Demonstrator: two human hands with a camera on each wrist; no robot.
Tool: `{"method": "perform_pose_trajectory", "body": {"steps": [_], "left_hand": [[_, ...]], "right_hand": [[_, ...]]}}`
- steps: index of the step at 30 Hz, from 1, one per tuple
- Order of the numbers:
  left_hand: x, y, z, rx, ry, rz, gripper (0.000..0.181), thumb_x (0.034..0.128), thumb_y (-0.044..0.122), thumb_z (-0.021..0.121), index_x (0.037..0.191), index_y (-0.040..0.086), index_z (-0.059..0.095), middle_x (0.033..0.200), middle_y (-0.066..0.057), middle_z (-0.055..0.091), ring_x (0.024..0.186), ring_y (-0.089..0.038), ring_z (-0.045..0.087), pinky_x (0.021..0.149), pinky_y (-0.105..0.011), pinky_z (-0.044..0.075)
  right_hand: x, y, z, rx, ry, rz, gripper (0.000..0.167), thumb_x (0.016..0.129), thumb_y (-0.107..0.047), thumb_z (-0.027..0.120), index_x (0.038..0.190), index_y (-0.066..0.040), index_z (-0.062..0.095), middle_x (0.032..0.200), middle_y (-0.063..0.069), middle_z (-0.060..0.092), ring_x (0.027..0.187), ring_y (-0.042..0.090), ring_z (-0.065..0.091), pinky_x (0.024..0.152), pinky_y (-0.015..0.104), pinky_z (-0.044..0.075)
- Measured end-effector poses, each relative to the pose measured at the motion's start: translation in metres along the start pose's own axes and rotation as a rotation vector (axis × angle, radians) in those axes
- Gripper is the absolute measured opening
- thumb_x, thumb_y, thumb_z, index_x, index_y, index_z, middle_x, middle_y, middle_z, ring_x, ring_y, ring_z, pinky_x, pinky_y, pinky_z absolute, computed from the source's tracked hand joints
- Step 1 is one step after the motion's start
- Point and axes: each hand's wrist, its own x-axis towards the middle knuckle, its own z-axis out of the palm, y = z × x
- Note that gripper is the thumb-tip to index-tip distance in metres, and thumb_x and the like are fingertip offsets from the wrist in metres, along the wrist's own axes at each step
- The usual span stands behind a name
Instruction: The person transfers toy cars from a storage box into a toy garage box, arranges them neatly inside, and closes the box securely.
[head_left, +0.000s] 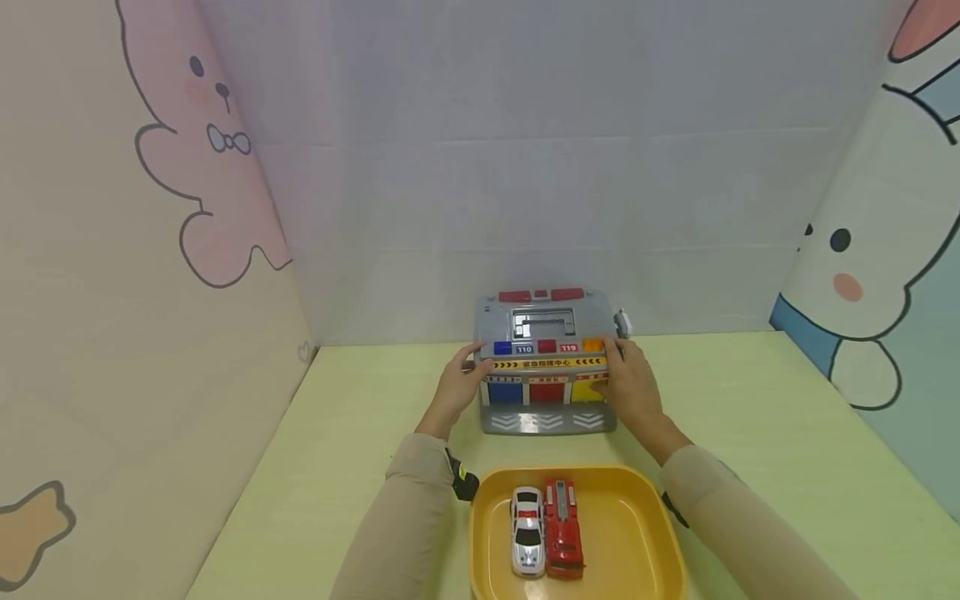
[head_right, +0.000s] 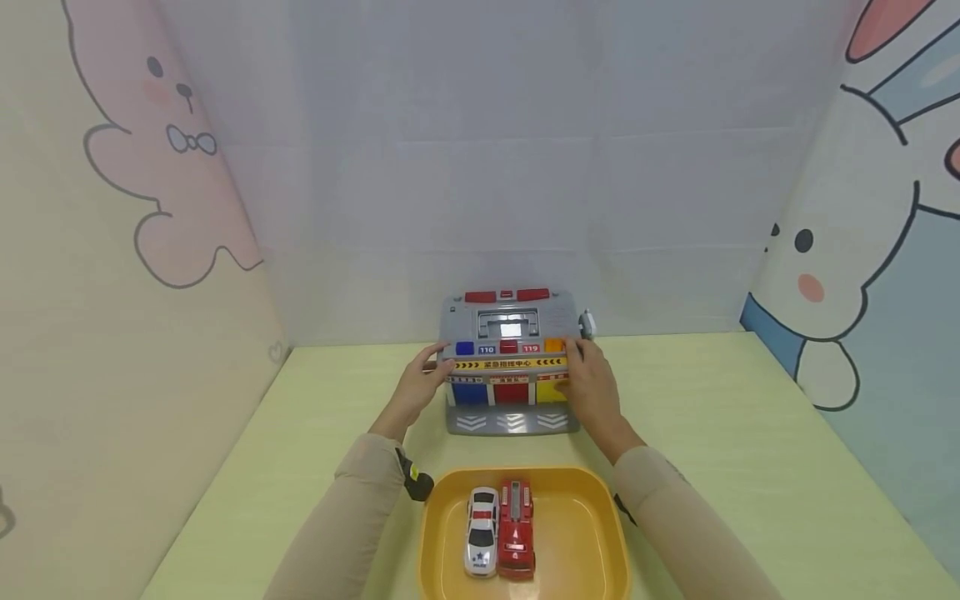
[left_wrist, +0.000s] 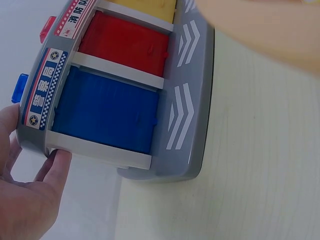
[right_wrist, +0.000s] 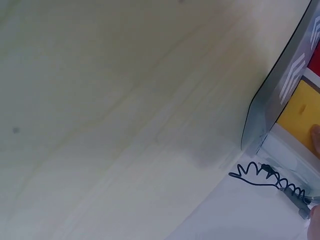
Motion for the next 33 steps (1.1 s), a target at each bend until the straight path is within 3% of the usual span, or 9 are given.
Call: {"method": "perform_pose_trajectory", "body": {"steps": [13,27,33], "left_hand": [[-0.002,0.001,-0.001,-0.001,0.002,-0.01,0.047,0.0981,0.029,0.061,0.143,0.021,0.049,0.126,-0.016,0.056,0.118,-0.032,0.053,0.095,-0.05,0.045],[-0.001,0.002,0.0,-0.007,0.004,0.003,0.047,0.0981,0.028,0.061,0.143,0.02,0.05,0.122,-0.016,0.057,0.116,-0.032,0.055,0.094,-0.049,0.046],[-0.002,0.002,0.0,-0.01,0.002,0.001,0.046,0.0984,0.028,0.061,0.143,0.021,0.05,0.123,-0.016,0.057,0.116,-0.031,0.054,0.095,-0.048,0.046]], "right_hand": [[0.0,0.0,0.002,-0.021,0.063,-0.05,0.084,0.062,-0.001,0.092,0.132,0.005,0.045,0.12,0.031,0.047,0.102,0.046,0.05,0.091,0.056,0.044],[0.007,-0.014,-0.019,-0.019,-0.098,0.028,0.086,0.067,-0.014,0.092,0.135,0.008,0.043,0.127,0.03,0.044,0.109,0.046,0.048,0.092,0.058,0.042],[0.012,-0.024,-0.026,0.034,-0.16,0.109,0.092,0.069,-0.024,0.091,0.138,0.009,0.04,0.132,0.031,0.039,0.112,0.047,0.044,0.097,0.061,0.036]]}}
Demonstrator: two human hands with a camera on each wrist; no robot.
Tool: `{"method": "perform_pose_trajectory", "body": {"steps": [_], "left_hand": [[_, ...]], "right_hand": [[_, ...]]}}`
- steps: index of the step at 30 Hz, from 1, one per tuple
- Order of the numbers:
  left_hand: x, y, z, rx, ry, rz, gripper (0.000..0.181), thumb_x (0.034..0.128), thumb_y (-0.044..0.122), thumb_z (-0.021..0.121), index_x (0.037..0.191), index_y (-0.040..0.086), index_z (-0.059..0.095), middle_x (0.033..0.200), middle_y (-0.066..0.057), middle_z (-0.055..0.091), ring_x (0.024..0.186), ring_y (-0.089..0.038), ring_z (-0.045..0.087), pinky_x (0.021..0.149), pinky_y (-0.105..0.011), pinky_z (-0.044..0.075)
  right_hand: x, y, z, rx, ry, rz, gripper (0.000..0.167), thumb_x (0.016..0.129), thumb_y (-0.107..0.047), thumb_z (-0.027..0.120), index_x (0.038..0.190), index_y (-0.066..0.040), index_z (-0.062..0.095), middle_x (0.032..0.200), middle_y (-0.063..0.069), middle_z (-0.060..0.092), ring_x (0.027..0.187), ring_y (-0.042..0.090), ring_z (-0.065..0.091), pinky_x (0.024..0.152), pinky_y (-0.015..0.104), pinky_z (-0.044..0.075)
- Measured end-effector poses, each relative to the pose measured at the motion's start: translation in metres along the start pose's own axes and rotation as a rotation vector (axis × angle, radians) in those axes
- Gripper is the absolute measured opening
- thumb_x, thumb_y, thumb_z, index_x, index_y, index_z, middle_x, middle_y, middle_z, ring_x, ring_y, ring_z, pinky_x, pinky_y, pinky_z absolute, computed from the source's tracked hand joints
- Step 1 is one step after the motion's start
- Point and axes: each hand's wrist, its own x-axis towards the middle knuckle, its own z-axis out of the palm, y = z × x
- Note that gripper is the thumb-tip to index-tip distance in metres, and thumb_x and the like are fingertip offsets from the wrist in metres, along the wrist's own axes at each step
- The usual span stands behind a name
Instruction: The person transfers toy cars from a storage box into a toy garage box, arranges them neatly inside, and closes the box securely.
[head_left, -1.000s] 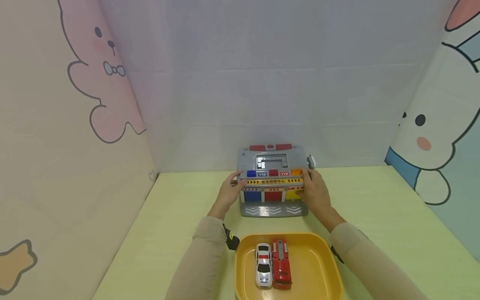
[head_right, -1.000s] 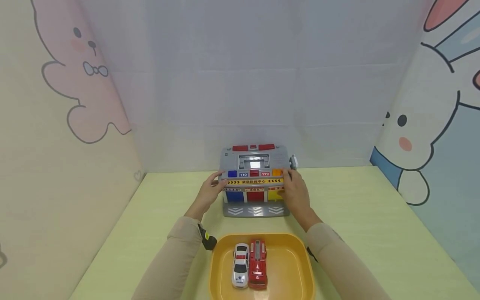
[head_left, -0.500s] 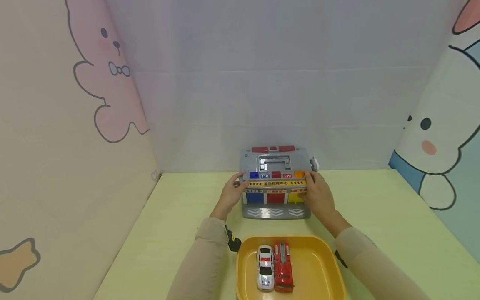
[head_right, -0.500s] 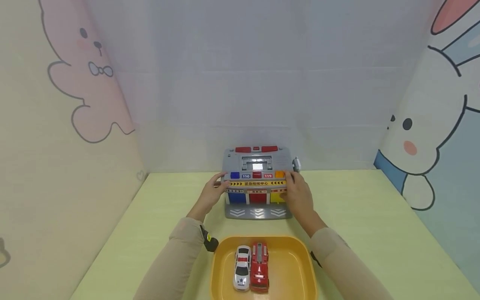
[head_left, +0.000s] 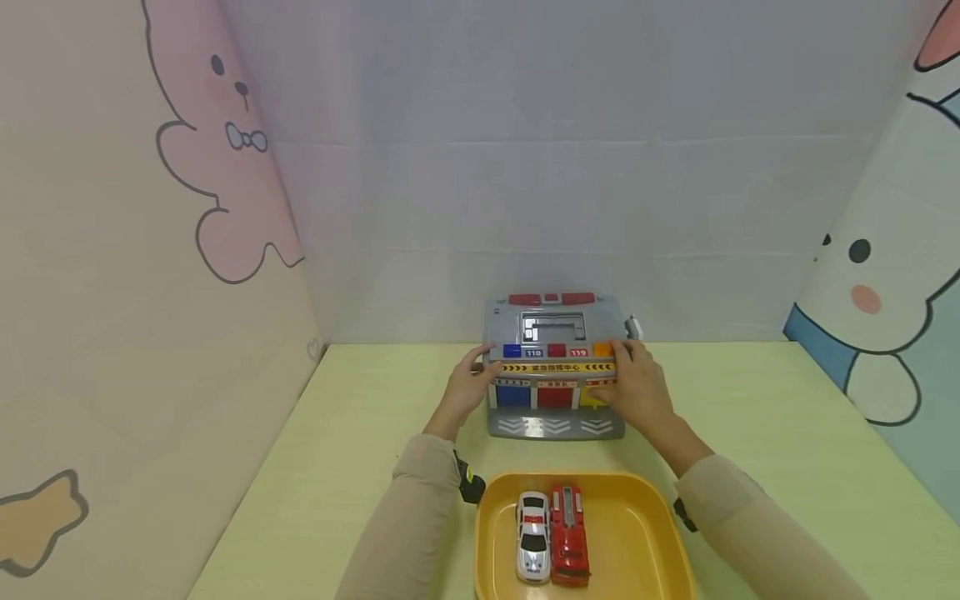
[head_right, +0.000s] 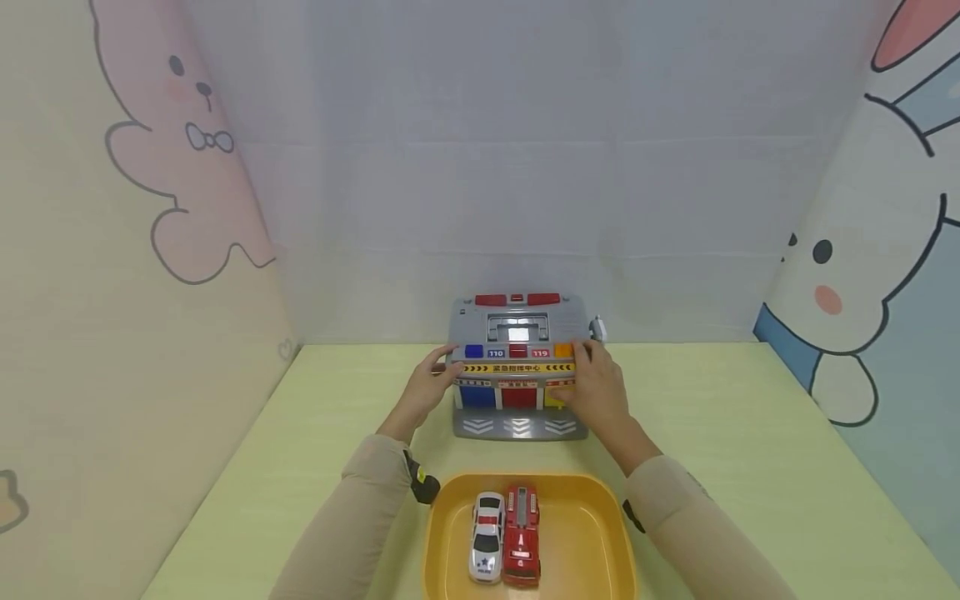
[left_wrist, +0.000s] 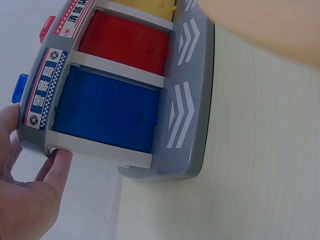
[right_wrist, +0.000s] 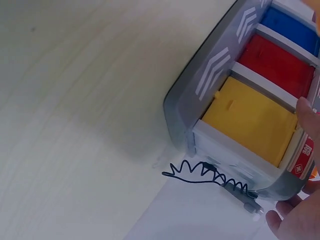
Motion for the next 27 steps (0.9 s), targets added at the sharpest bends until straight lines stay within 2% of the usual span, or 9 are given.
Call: {"method": "perform_pose_trajectory", "body": {"steps": [5,9,21,27], "left_hand": [[0.0,0.0,0.0,0.009,0.002,-0.002,0.047,0.0982,0.029,0.061,0.143,0.02,0.05,0.122,-0.015,0.057,0.116,-0.031,0.054,0.094,-0.049,0.046],[0.0,0.0,0.001,0.015,0.002,-0.006,0.047,0.0982,0.029,0.061,0.143,0.02,0.049,0.122,-0.015,0.057,0.115,-0.031,0.055,0.094,-0.048,0.046],[-0.001,0.002,0.0,0.021,0.007,-0.017,0.047,0.0982,0.03,0.061,0.143,0.021,0.05,0.122,-0.014,0.057,0.115,-0.03,0.055,0.094,-0.048,0.046],[-0.001,0.001,0.0,0.02,0.001,-0.013,0.047,0.0977,0.03,0.062,0.143,0.021,0.05,0.119,-0.014,0.058,0.113,-0.03,0.056,0.092,-0.047,0.047]], "right_hand": [[0.004,-0.011,-0.005,0.001,-0.027,0.008,0.099,0.067,-0.033,0.092,0.14,0.006,0.037,0.133,0.031,0.038,0.116,0.046,0.041,0.099,0.062,0.029],[0.005,-0.019,-0.009,-0.002,-0.07,0.031,0.098,0.068,-0.035,0.091,0.141,0.003,0.036,0.136,0.029,0.036,0.121,0.045,0.037,0.103,0.061,0.023],[0.012,-0.031,-0.01,0.009,-0.12,0.006,0.084,0.076,-0.041,0.084,0.138,0.001,0.045,0.133,0.025,0.041,0.123,0.043,0.035,0.106,0.063,0.015],[0.016,-0.037,-0.013,-0.009,-0.136,-0.002,0.075,0.078,-0.042,0.082,0.133,0.001,0.053,0.133,0.024,0.045,0.124,0.041,0.036,0.105,0.062,0.016]]}}
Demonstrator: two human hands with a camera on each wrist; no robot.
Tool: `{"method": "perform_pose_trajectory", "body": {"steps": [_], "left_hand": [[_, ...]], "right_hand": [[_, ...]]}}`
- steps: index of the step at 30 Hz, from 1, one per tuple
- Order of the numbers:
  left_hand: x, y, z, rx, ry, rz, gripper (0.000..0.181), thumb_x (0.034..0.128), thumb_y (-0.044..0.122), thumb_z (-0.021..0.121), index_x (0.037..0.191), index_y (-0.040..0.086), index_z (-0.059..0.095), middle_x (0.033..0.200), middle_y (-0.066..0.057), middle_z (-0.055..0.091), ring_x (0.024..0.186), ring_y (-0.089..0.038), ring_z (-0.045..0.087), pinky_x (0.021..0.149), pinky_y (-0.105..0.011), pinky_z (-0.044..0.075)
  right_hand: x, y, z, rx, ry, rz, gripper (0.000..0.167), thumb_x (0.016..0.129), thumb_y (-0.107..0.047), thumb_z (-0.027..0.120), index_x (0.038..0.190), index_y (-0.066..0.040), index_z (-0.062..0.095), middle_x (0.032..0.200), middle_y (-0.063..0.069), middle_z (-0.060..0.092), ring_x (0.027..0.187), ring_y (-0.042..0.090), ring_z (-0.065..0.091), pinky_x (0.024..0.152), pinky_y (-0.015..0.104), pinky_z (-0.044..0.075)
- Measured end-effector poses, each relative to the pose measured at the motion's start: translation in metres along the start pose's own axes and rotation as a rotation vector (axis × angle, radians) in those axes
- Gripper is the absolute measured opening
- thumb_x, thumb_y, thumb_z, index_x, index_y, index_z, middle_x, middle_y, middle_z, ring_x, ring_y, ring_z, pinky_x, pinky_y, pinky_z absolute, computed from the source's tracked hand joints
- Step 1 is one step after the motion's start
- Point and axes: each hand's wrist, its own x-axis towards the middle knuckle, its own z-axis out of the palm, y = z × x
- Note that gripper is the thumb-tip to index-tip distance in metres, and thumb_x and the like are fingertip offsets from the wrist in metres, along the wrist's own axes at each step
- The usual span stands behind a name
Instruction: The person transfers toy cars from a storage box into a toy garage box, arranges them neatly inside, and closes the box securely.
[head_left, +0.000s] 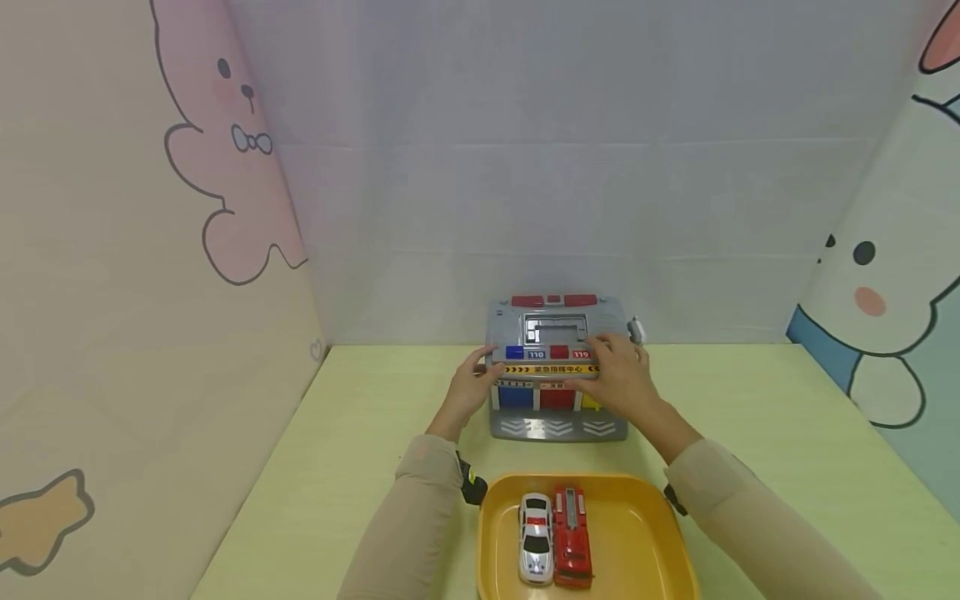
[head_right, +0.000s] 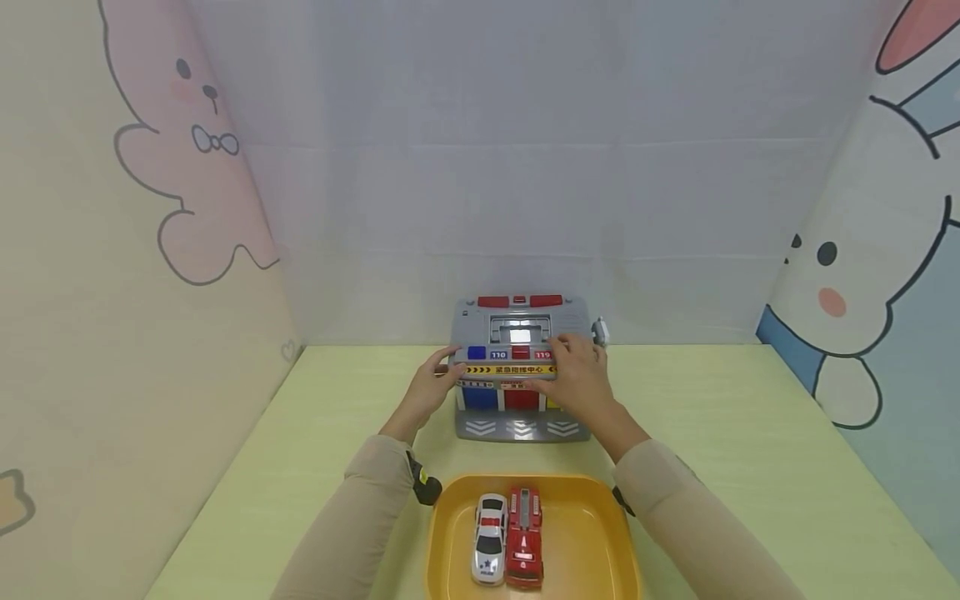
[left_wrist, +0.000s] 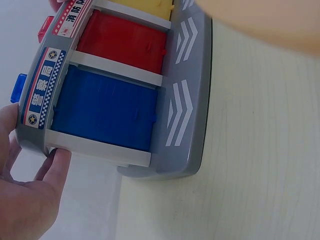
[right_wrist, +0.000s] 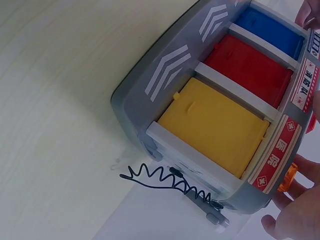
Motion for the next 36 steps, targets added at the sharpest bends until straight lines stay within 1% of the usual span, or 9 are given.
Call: {"method": "perform_pose_trajectory", "body": {"steps": [4,11,15,19,25,31,36], "left_hand": [[0.0,-0.001,0.0,-0.004,-0.004,0.001,0.047,0.0977,0.031,0.061,0.143,0.021,0.05,0.121,-0.015,0.058,0.114,-0.03,0.055,0.093,-0.048,0.047],[0.001,-0.001,0.0,-0.009,-0.002,0.002,0.047,0.0978,0.03,0.061,0.143,0.021,0.05,0.12,-0.014,0.058,0.113,-0.03,0.056,0.092,-0.048,0.047],[0.002,0.0,0.0,-0.012,-0.001,0.0,0.047,0.0977,0.03,0.062,0.143,0.021,0.05,0.12,-0.014,0.058,0.113,-0.03,0.056,0.092,-0.048,0.047],[0.003,-0.002,0.0,-0.011,0.0,0.003,0.048,0.0976,0.03,0.062,0.143,0.022,0.05,0.122,-0.015,0.058,0.114,-0.031,0.055,0.093,-0.048,0.047],[0.003,-0.004,0.001,-0.001,-0.006,0.001,0.048,0.0978,0.031,0.061,0.143,0.023,0.049,0.123,-0.014,0.057,0.114,-0.03,0.055,0.093,-0.048,0.047],[0.001,-0.004,0.002,-0.001,-0.004,0.007,0.047,0.0976,0.031,0.062,0.142,0.023,0.05,0.124,-0.015,0.056,0.115,-0.031,0.054,0.093,-0.049,0.047],[0.002,-0.005,0.002,-0.004,-0.005,0.003,0.047,0.0977,0.032,0.062,0.142,0.024,0.05,0.125,-0.015,0.056,0.116,-0.03,0.054,0.093,-0.049,0.046]], "right_hand": [[0.002,-0.002,-0.001,-0.015,-0.011,-0.001,0.07,0.08,-0.045,0.079,0.129,0.001,0.057,0.132,0.024,0.048,0.123,0.04,0.038,0.103,0.063,0.018],[0.006,-0.002,0.002,-0.01,-0.032,0.024,0.068,0.082,-0.046,0.077,0.128,0.0,0.058,0.13,0.023,0.049,0.12,0.041,0.04,0.103,0.062,0.018],[0.009,0.001,0.004,-0.007,-0.035,0.029,0.069,0.082,-0.046,0.076,0.129,0.0,0.058,0.128,0.023,0.048,0.119,0.041,0.04,0.102,0.061,0.018],[0.01,0.002,0.006,-0.012,-0.036,0.027,0.071,0.081,-0.05,0.075,0.128,0.0,0.059,0.128,0.023,0.049,0.118,0.042,0.04,0.101,0.062,0.02],[0.012,0.001,0.006,-0.009,-0.056,0.045,0.068,0.083,-0.053,0.071,0.126,-0.002,0.06,0.127,0.023,0.049,0.117,0.042,0.041,0.099,0.065,0.021],[0.017,0.0,0.007,0.064,-0.078,0.11,0.063,0.089,-0.055,0.063,0.125,-0.003,0.06,0.13,0.024,0.047,0.122,0.044,0.036,0.098,0.067,0.017],[0.021,-0.002,0.006,0.123,-0.072,0.154,0.059,0.095,-0.053,0.054,0.123,-0.002,0.06,0.128,0.024,0.047,0.121,0.044,0.035,0.096,0.065,0.018]]}}
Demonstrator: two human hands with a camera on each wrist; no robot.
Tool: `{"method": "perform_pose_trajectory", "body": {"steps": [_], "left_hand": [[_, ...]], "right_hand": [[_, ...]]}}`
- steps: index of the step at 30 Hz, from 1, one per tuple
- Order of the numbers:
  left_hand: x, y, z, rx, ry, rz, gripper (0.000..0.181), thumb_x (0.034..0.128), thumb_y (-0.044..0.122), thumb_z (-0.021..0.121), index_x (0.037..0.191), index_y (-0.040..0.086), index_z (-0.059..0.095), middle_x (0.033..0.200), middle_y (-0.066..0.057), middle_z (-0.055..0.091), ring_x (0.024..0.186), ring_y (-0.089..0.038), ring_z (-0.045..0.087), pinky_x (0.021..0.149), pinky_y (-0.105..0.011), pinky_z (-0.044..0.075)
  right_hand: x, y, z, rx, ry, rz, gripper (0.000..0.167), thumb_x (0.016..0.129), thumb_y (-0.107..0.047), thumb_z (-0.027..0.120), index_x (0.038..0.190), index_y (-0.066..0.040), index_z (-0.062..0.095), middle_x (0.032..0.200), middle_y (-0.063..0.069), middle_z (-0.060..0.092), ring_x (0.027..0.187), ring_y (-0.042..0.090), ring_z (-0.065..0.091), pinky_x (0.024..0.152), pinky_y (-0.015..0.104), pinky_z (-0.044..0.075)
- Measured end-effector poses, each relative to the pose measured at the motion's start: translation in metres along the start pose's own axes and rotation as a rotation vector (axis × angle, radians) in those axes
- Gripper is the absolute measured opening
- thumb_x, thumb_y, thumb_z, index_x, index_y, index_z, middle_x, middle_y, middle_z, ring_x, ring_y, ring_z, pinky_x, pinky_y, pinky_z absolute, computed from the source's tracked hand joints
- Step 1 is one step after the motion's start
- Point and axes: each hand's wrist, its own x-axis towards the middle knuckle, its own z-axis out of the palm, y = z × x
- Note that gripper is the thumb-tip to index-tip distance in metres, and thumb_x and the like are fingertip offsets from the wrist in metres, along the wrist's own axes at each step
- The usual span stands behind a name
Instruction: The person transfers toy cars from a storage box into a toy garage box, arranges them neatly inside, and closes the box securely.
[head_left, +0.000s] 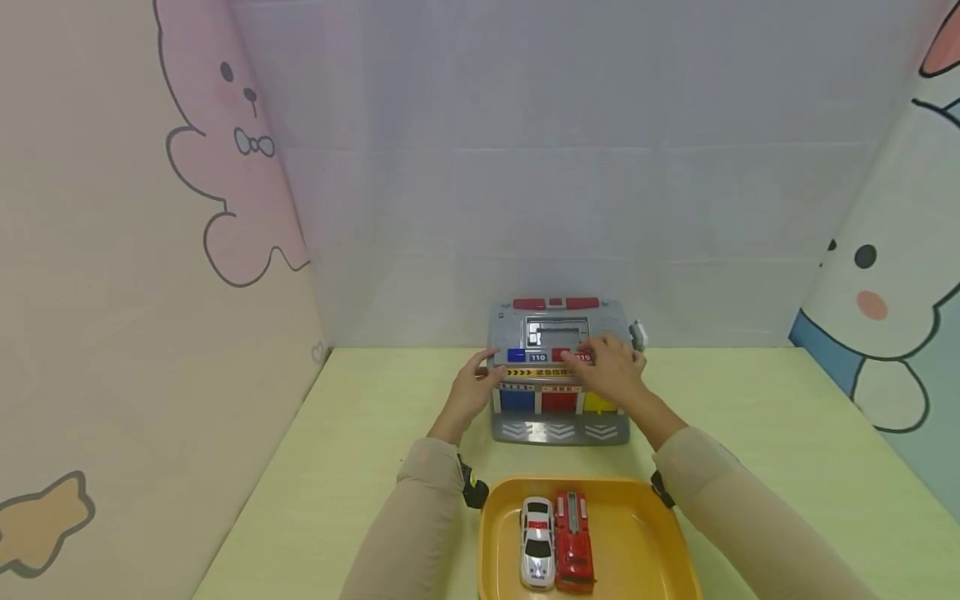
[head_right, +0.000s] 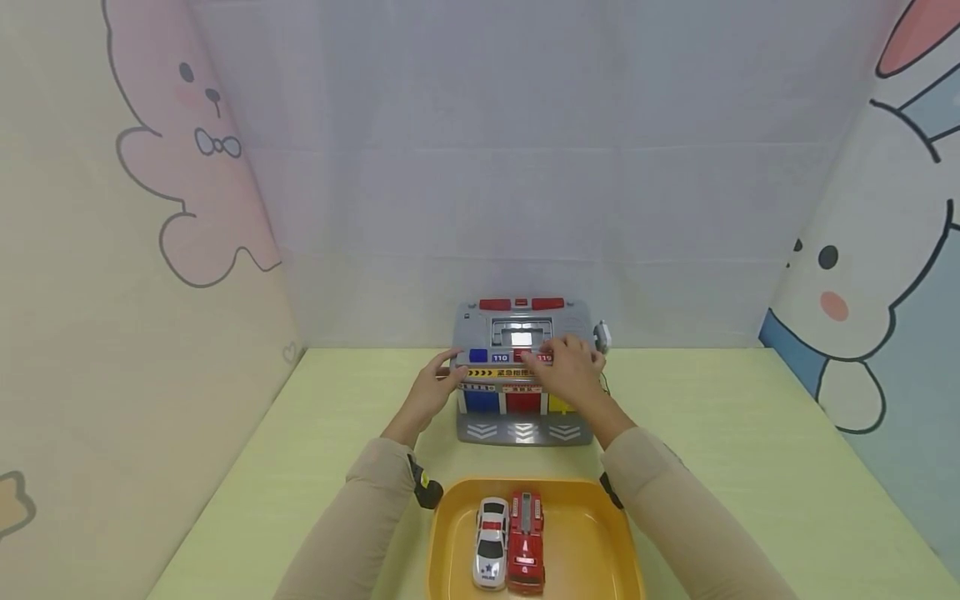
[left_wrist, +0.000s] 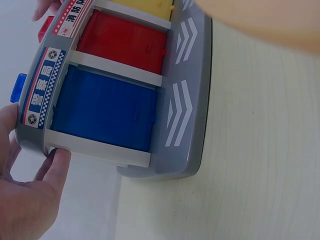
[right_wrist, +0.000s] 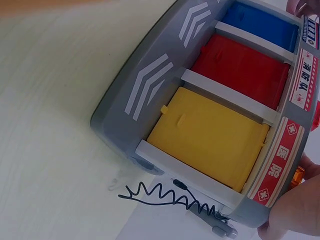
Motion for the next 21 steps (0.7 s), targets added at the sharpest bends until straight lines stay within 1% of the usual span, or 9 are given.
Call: {"method": "perform_pose_trajectory", "body": {"steps": [6,12,17,21], "left_hand": [[-0.001,0.001,-0.001,0.003,-0.003,-0.003,0.047,0.0977,0.031,0.062,0.143,0.024,0.05,0.124,-0.015,0.056,0.116,-0.031,0.054,0.093,-0.049,0.046],[-0.005,0.006,-0.003,0.008,-0.002,-0.002,0.047,0.0985,0.03,0.06,0.143,0.022,0.049,0.123,-0.015,0.055,0.116,-0.032,0.053,0.093,-0.048,0.047],[-0.002,0.006,-0.003,0.013,-0.003,0.01,0.047,0.0985,0.03,0.06,0.143,0.021,0.049,0.123,-0.015,0.056,0.116,-0.031,0.054,0.094,-0.048,0.047],[0.0,0.006,-0.001,0.008,-0.011,0.023,0.047,0.0983,0.031,0.061,0.143,0.021,0.049,0.123,-0.015,0.056,0.115,-0.031,0.054,0.093,-0.047,0.047]], "right_hand": [[0.002,0.001,0.002,0.023,0.004,0.026,0.054,0.099,-0.05,0.05,0.121,-0.001,0.059,0.129,0.024,0.046,0.121,0.045,0.034,0.095,0.065,0.018],[0.003,-0.002,0.0,0.011,-0.025,0.068,0.055,0.098,-0.051,0.051,0.123,-0.002,0.058,0.128,0.023,0.046,0.119,0.044,0.036,0.096,0.063,0.018],[0.004,-0.002,-0.005,0.02,-0.057,0.084,0.058,0.097,-0.053,0.05,0.127,-0.003,0.056,0.132,0.023,0.043,0.122,0.046,0.033,0.097,0.064,0.017],[0.003,-0.003,-0.008,0.03,-0.05,0.096,0.057,0.097,-0.052,0.052,0.126,-0.003,0.056,0.134,0.024,0.041,0.123,0.047,0.031,0.098,0.064,0.016]]}}
